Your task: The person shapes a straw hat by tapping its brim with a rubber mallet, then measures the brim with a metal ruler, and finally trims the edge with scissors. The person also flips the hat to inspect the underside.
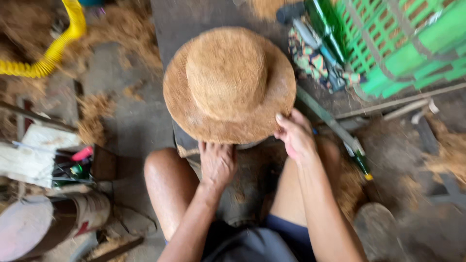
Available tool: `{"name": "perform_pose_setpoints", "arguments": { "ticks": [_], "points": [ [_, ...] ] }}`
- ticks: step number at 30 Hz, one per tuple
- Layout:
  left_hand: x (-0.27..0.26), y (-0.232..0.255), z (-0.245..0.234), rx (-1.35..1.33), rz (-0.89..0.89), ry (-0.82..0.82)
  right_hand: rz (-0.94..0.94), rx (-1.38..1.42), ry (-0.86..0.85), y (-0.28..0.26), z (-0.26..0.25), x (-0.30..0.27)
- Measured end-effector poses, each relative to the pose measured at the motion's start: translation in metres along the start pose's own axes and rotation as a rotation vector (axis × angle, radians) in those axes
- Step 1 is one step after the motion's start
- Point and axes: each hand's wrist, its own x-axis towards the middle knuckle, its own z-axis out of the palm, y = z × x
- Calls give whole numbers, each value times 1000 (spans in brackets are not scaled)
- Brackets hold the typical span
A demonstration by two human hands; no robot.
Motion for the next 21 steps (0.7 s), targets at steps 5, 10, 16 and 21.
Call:
{"name": "perform_pose_setpoints", "arguments": {
  "ticks": [5,10,16,21],
  "points": [
    [-2,11,4,5,44,21,43,41,13,1,3,10],
    [9,30,13,-4,144,194,108,139,23,8,20,12],
    [41,46,-16,102,130,88,214,274,-45,-13,39,-7],
    [51,56,-38,83,121,-25,248,323,-100,-1,30,2]
  ]
}}
